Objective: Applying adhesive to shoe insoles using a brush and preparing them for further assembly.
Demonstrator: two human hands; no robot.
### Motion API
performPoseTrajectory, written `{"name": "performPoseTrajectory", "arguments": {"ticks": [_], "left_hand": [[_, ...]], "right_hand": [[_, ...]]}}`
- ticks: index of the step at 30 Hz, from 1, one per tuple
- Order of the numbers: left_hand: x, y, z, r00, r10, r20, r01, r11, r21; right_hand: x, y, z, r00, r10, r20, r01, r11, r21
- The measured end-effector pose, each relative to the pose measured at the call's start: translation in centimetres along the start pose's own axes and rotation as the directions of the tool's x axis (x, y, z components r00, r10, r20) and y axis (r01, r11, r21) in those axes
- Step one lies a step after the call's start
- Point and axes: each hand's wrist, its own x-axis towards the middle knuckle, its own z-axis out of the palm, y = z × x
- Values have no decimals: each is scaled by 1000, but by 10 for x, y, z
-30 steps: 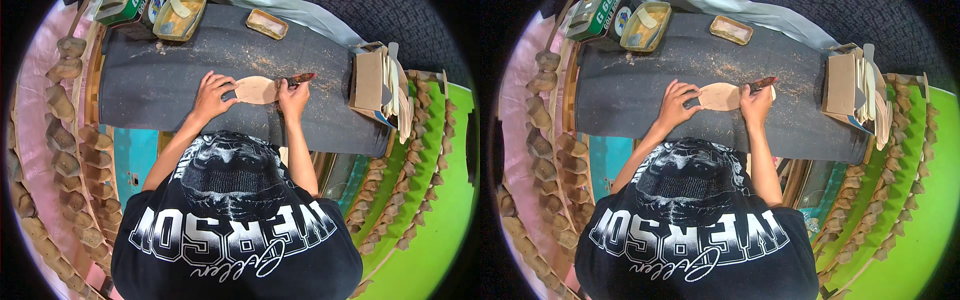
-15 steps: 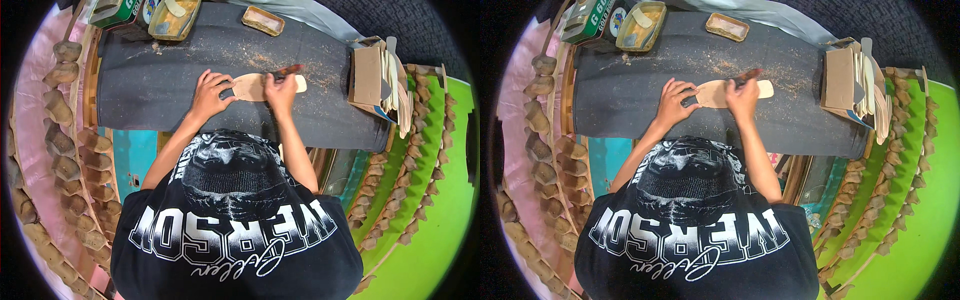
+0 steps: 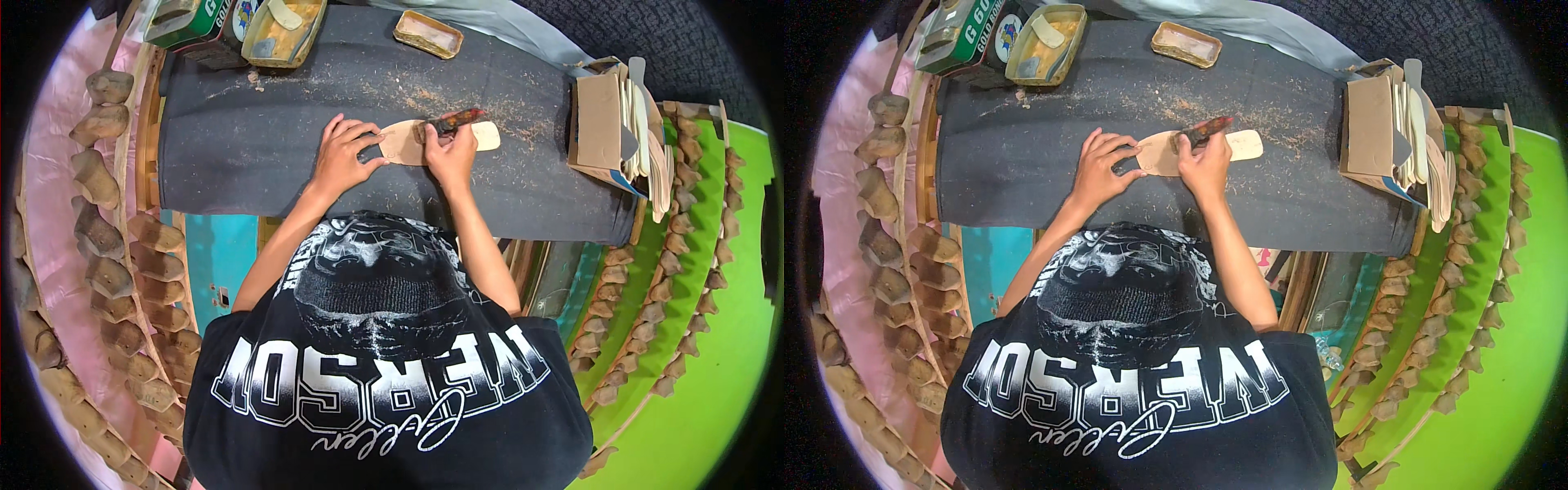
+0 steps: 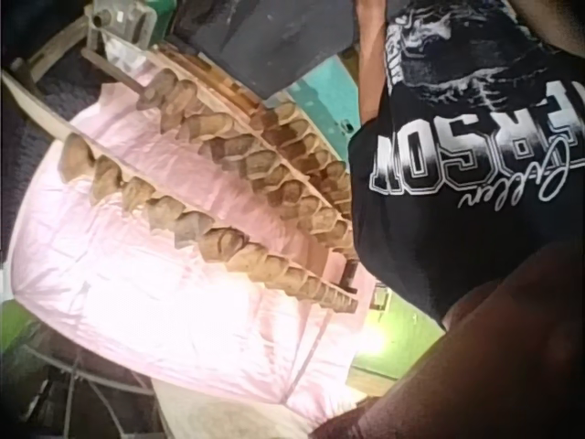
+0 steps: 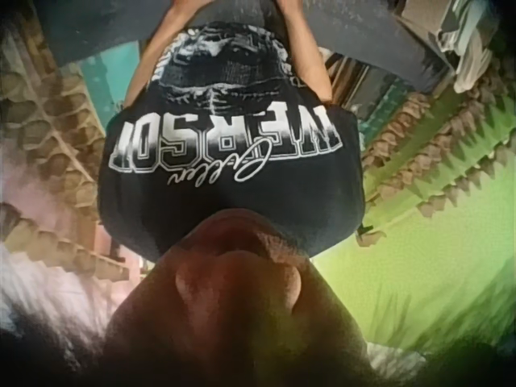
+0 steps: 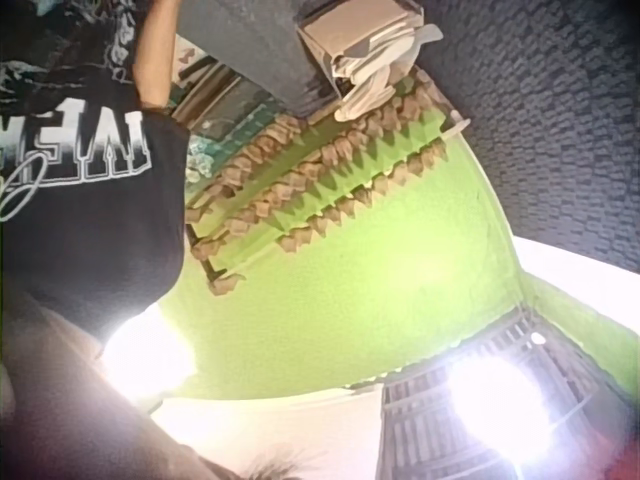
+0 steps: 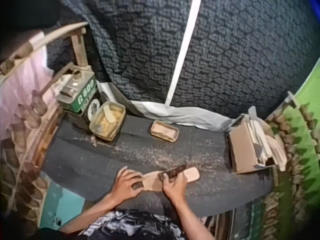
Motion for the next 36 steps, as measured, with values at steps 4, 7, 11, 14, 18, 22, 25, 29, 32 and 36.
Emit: {"name": "performPoseTrajectory", "arguments": {"ticks": [4,7,11,14,18,22,25,29,32,36], "left_hand": [[-2,-2,0,1000,7,-12,-7,1000,-4],[1,-1,-1,1000,12,-20,-12,1000,17],[0,-4,0,999,-24,-22,24,1000,2],[-1,-3,0,999,-43,-8,43,999,-13],[4,1,-1,999,-32,-15,31,999,-25],[0,2,-4,998,-67,7,67,998,-1],[3,2,-3,999,-47,-14,47,998,-43],[1,0,-1,1000,20,-17,-20,1000,0],[0,0,-4,997,60,43,-62,997,53],[3,5,-4,998,55,40,-56,997,48]], "right_hand": [[13,7,-17,994,53,-93,-52,999,7],[-2,6,0,990,-138,-22,132,977,-167],[-16,-4,14,964,-28,264,23,1000,22],[11,-9,8,987,155,31,-157,944,290],[-16,8,17,964,41,261,-87,982,166],[1,-14,7,960,89,266,-141,973,180],[-2,-3,7,978,193,83,-209,911,354],[-12,10,-14,964,56,260,-110,974,198],[16,41,-50,969,194,-153,-179,978,107],[4,60,-64,946,258,-194,-237,963,125]]}}
